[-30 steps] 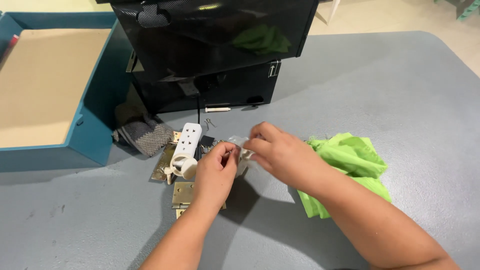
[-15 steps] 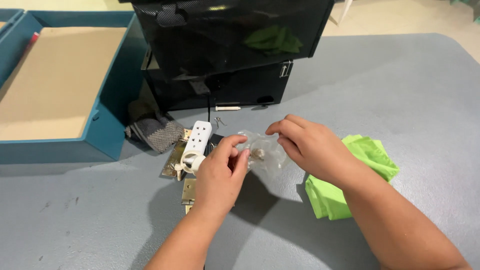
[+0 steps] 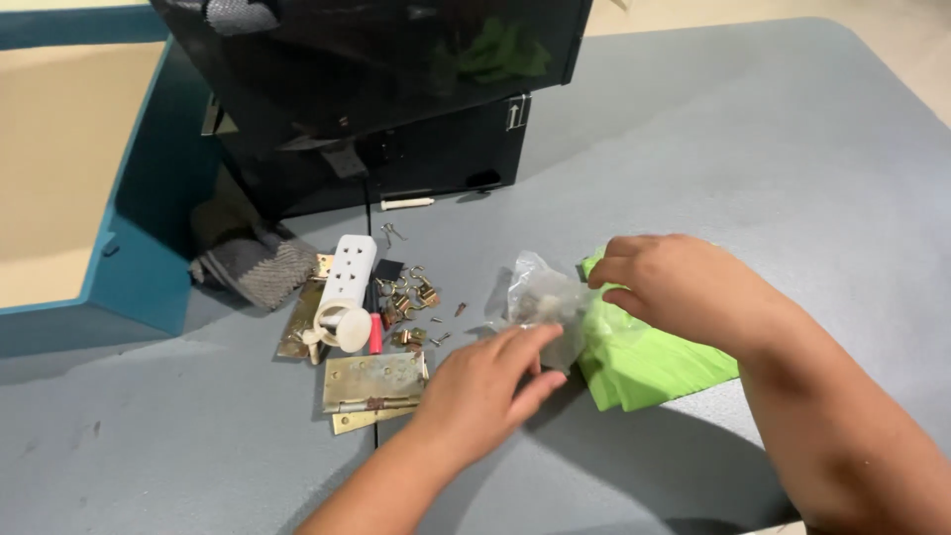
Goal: The person organizes various hardware items on a gray table, including hinges, screws, a power strip, and plastic wall anchors. They use a green cloth and a gray cloth to wipe the table surface and handle the items, arranging them into a neat pile.
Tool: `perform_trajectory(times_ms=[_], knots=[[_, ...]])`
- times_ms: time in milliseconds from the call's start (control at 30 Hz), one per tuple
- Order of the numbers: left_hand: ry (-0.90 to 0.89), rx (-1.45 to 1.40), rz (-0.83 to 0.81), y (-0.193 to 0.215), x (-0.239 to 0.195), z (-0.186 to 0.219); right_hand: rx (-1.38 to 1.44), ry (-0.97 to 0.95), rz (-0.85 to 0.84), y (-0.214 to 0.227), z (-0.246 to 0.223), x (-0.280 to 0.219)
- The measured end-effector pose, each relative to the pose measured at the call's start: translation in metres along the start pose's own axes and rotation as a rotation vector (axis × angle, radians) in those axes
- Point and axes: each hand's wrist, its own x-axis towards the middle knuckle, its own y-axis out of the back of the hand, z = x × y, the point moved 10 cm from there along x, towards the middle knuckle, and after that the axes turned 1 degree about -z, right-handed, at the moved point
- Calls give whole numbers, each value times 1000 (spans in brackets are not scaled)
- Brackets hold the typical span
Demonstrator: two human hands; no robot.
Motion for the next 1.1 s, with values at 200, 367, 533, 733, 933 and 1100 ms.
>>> perform_trajectory(times_ms=[200,367,533,733,933,1100], knots=[[329,162,194,62,-6,-54,5,132,-7,21,-62,31],[526,634,300,122,-25,-124,-53,250,-134,-4,-115,73],[688,674,180,99,-32,-155,-102,214,-194,-17,-122,85],[468,445,178,80,-18,-141,16,175,-112,-28,-102,77],[580,784,-69,68,-21,-136,72,174,-32,-33,-82,61],[478,688,154,90,-12,-107,215,184,162,-7,-78,35]])
